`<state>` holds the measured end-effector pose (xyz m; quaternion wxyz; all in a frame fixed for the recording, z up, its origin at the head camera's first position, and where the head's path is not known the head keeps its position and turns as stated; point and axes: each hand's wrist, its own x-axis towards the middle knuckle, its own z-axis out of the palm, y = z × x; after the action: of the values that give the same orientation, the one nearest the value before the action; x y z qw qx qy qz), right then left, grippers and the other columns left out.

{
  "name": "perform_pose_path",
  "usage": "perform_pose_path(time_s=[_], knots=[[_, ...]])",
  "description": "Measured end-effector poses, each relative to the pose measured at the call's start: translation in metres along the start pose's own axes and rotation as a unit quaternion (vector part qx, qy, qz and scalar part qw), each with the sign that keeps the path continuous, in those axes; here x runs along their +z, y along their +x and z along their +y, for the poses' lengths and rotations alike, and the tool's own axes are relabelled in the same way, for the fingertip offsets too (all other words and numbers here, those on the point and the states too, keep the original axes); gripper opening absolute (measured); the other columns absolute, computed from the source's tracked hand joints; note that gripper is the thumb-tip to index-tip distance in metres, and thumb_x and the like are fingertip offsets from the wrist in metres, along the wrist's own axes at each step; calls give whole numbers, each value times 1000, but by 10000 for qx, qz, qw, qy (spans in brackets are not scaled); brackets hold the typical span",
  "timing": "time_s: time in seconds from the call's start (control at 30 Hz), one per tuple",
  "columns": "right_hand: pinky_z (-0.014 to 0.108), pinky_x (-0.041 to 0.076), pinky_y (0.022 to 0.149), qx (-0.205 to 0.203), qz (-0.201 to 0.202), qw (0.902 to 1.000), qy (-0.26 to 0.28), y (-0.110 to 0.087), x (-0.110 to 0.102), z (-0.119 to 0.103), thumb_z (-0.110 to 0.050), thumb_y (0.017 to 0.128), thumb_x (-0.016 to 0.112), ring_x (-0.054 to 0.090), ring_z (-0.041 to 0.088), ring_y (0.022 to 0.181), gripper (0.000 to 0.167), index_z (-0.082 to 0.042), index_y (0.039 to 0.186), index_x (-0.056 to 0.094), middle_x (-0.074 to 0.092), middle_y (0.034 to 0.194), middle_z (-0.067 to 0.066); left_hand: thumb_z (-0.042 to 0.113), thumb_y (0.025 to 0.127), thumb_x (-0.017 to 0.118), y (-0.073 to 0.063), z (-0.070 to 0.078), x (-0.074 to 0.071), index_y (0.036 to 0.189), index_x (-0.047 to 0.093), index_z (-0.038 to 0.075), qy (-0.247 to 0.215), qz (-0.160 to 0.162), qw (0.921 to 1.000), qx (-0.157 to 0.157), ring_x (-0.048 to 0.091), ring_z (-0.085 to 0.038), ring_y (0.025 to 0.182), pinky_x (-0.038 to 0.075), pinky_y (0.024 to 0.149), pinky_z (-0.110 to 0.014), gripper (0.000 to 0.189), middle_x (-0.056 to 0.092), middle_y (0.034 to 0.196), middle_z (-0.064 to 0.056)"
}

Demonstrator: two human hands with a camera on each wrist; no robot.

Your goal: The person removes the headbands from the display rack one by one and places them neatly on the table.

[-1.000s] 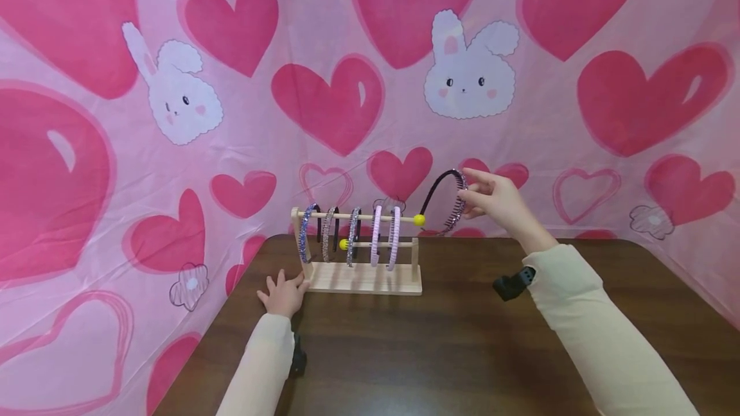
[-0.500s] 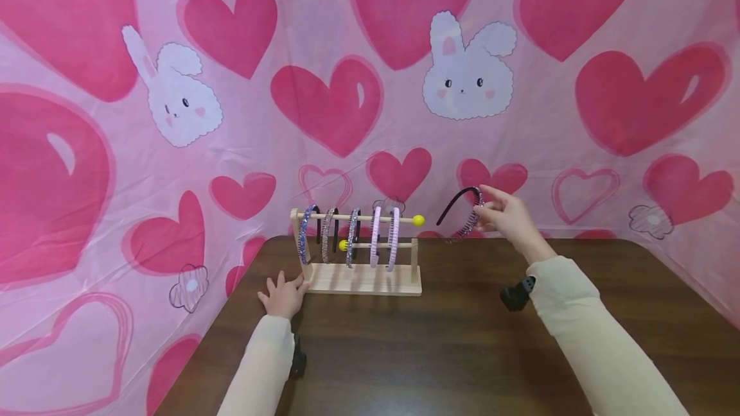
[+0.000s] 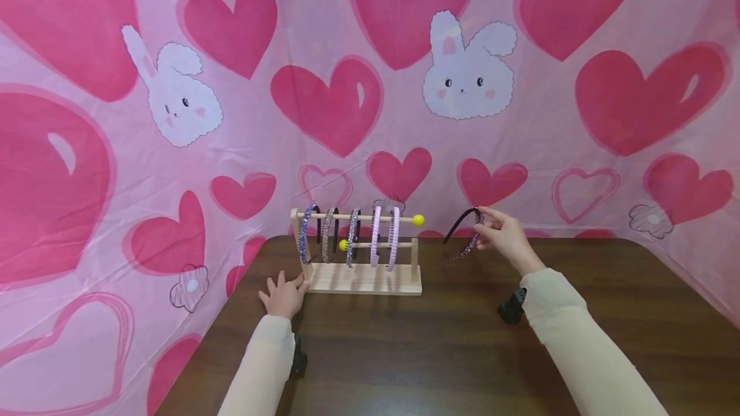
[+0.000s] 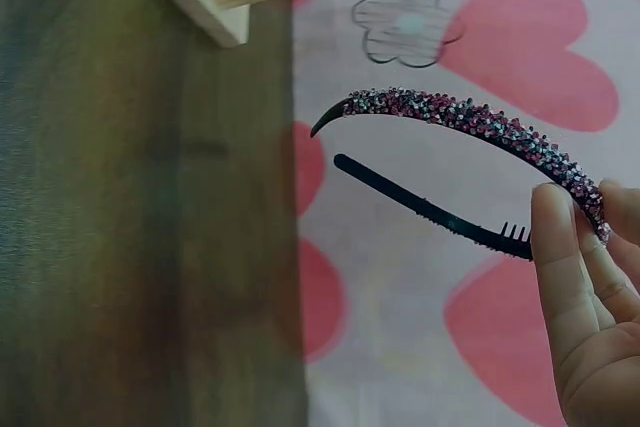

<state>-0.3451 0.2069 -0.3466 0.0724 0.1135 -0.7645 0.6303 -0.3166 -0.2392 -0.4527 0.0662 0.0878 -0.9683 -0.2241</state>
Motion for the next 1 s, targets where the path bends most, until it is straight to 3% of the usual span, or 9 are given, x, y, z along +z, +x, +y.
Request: perform_pose_path(time_s=[0.4,0.63,0.77,1.0], knots=[[34,55,61,152,-2,9996,-228,-4,5,27,3,90,54,59,11,58,50,13,134,34,56,78,11,29,94,50,-5,3,-2,131,52,8,29,103,9999,105,9,-56,127,4,95,-71,42,24,140,-33],[37,54,65,361,52,9989,-309,-9,4,36,2,90,53,62,13,62,49,13,135,34,51,102,27,29,94,50,-4,3,-2,131,51,8,-21,89,9999,81,8,-56,128,3,95,-71,42,24,140,-33],[37,54,65,556,25,9980,-303,-12,4,39,1,90,54,63,14,62,49,12,134,35,52,95,23,29,94,50,-3,3,-2,131,51,8,-23,88,9999,82,8,-56,128,2,94,-71,42,24,140,-33],[39,54,62,875,-3,9944,-584,-15,3,45,-4,91,54,63,18,59,42,13,128,44,58,98,21,29,95,50,-4,1,-1,131,51,8,8,82,9999,69,8,-55,128,3,95,-71,42,25,139,-34]])
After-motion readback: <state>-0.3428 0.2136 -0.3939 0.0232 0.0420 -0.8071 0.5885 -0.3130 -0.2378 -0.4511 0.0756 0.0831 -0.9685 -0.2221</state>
